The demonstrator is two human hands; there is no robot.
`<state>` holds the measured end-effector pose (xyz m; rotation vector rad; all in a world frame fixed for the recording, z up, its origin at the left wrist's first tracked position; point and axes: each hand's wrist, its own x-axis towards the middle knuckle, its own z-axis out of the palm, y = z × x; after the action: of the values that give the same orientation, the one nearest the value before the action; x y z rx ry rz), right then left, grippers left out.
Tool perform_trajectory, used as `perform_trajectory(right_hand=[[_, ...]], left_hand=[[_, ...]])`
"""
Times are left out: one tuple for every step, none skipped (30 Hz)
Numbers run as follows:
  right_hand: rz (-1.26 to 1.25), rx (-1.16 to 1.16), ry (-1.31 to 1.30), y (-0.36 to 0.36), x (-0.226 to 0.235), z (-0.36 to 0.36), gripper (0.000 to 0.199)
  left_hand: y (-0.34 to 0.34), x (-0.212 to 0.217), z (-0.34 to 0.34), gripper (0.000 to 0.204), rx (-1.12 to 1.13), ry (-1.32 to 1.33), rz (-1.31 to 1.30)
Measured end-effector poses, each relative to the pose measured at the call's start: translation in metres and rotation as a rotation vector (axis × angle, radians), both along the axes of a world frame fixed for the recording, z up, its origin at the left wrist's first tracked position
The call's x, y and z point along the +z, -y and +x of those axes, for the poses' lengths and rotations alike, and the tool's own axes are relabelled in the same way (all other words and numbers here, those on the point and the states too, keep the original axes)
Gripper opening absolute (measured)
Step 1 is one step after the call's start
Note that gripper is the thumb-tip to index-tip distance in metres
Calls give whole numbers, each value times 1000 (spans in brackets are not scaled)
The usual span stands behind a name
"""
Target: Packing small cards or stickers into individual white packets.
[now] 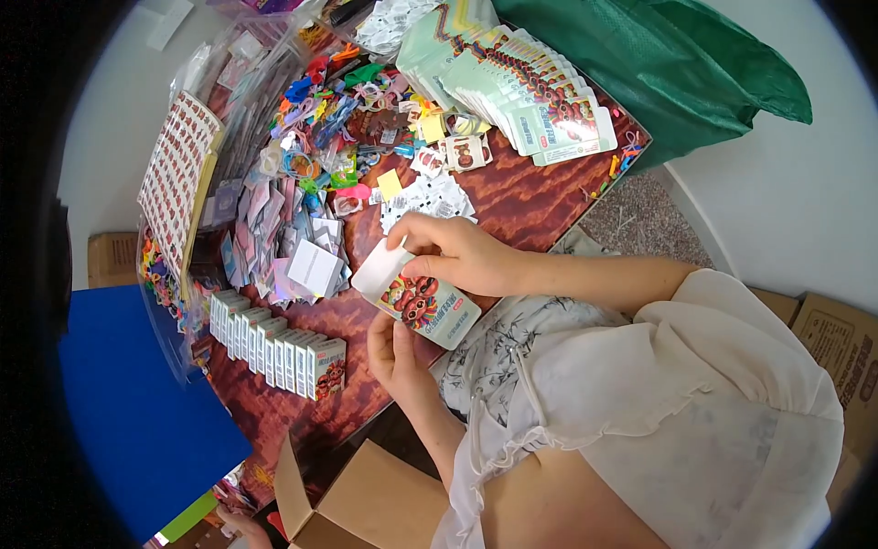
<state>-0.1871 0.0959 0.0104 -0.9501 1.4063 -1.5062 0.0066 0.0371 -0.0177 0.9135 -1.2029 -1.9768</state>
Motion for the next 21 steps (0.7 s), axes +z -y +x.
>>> perform_trajectory(right_hand=[[3,30,73,0,0,-1,25],[3,29,74,0,1,-2,25],[-17,1,79,0,4,-1,22],[-38,-27,83,1,5,-1,19],[-39,-26,85,2,3,-1,19],[-43,10,89,2,0,-2,18],[-48,46,93,3,-1,-3,17],[-49,46,95,2,-2,-7,17],[-15,172,15,1,-3,-14,17],[19,298,-65,0,-4,-18,18],[19,297,-64,0,-2,-17,18],[38,256,-79,0,3,-14,17],[57,215,-95,0,6,-12,17],[59,215,-93,1,7,-10,17],[-22,175,-112,3,7,-8,15],[-102,135,-130,4,8,-6,14],[-101,135,-129,4,7,-8,14],[-90,216,-70,5,7,-11,11],[-79,298,-12,6,7,-13,9],[-78,295,-11,6,3,-12,9],[-61,274,7,6,-4,-10,9]], left_hand=[[-1,10,-2,45,10,73,-152],[-3,19,-5,51,20,145,-304],[-7,28,-9,51,22,148,-306],[-13,35,-15,55,57,129,-349],[-16,39,-18,60,92,110,-392],[-15,39,-17,60,92,111,-393],[-13,37,-16,58,57,170,-420],[-11,36,-14,55,22,230,-447],[-7,35,-11,55,21,230,-447],[-3,34,-5,52,-54,200,-376],[0,33,-1,48,-129,169,-304],[3,33,1,48,-130,170,-303],[5,32,3,48,-164,183,-320],[6,31,3,48,-198,194,-337],[6,32,3,48,-199,195,-336],[5,32,1,50,-140,199,-347],[5,33,0,52,-81,202,-357],[5,35,0,52,-83,203,-356],[4,36,0,54,-96,220,-339],[4,37,0,55,-109,238,-322],[4,36,0,55,-110,237,-322]])
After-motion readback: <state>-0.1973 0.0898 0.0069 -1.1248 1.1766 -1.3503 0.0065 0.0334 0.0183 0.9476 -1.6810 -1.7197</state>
